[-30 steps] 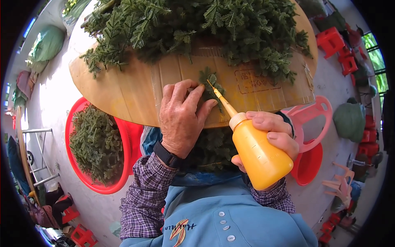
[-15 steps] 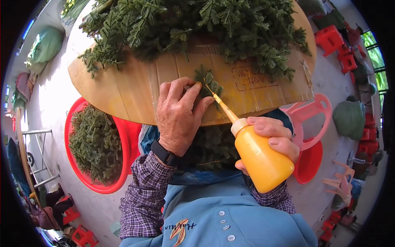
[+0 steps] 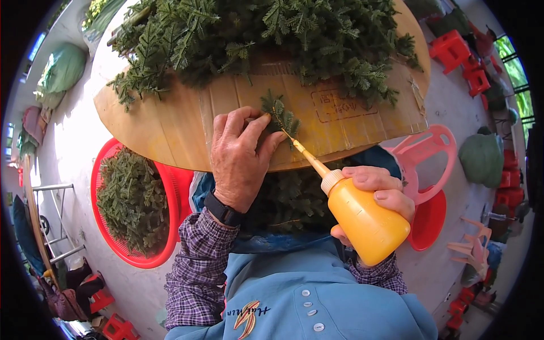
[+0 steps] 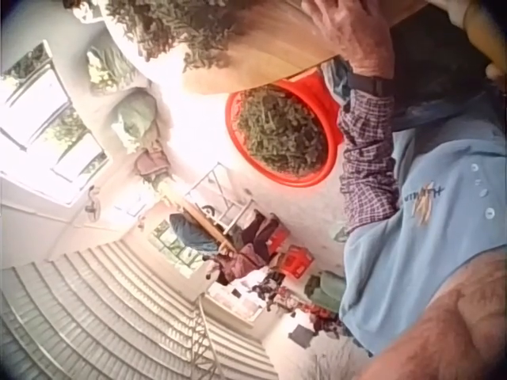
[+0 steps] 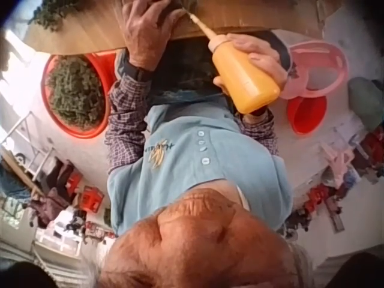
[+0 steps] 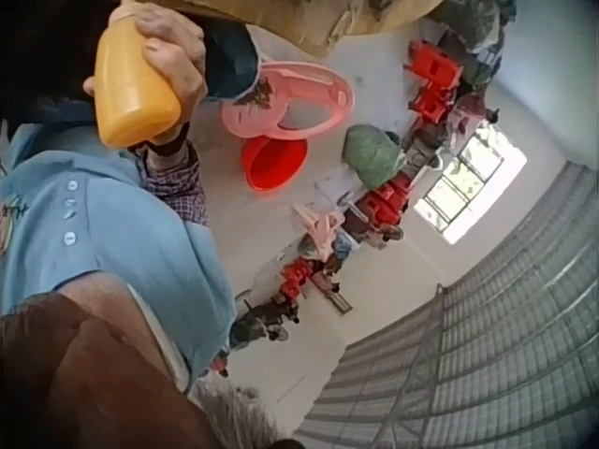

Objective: The person applies glue to small evergreen branches using a squeeze bottle and attaches them one by one to a larger wreath base on a cardboard-covered table.

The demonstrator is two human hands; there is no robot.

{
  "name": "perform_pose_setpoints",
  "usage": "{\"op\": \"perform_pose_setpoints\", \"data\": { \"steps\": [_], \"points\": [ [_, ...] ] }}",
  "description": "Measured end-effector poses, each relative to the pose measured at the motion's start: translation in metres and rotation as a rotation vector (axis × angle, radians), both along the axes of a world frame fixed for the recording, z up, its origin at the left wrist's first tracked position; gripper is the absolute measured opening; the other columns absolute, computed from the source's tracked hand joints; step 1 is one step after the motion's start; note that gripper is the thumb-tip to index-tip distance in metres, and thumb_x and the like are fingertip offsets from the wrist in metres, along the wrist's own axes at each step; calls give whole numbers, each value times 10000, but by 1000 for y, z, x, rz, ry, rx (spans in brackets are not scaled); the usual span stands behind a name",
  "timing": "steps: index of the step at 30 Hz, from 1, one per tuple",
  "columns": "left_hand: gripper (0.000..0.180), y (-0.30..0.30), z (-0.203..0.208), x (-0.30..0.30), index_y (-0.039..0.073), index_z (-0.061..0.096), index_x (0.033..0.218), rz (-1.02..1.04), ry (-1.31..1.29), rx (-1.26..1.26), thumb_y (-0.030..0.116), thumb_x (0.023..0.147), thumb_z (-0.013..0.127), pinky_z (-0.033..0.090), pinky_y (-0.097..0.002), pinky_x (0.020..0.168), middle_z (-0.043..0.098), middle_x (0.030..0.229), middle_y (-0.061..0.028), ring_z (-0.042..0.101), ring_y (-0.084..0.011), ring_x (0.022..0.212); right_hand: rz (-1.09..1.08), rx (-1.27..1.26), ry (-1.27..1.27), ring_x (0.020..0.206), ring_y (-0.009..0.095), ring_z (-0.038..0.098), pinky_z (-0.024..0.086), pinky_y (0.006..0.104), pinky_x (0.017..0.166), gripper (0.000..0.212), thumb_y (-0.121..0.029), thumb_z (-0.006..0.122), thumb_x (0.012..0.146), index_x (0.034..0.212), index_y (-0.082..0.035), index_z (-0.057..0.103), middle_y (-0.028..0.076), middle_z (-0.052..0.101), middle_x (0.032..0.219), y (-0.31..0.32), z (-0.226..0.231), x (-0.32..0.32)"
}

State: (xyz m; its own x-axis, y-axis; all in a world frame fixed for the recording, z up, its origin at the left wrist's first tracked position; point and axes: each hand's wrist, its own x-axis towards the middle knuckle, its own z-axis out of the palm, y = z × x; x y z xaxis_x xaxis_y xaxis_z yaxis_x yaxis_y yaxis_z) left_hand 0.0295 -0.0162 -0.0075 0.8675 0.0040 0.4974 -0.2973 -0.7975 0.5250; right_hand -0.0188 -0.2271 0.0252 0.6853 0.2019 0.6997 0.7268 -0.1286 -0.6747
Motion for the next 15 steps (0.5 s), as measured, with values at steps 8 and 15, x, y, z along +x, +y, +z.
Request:
{"op": "perform_pose_setpoints", "data": {
  "steps": [8,15],
  "points": [
    [317,1,0,0,21,720,1023,-10,3,-1,155,752,818,484,-401,891,646,1094,-116,573,-313,1022,6,84,-13,972,363,652,598,474,828,643,-174,888,739,1154,-97,404,174,579,1144,-4,1,-6],
    [304,0,0,-1,22,716,1026,-8,1,8,156,770,809,479,-403,896,646,1096,-118,572,-315,1025,31,32,-48,983,365,649,590,469,828,649,-193,884,744,1174,-99,407,177,581,1152,-1,2,6]
  ]
}}
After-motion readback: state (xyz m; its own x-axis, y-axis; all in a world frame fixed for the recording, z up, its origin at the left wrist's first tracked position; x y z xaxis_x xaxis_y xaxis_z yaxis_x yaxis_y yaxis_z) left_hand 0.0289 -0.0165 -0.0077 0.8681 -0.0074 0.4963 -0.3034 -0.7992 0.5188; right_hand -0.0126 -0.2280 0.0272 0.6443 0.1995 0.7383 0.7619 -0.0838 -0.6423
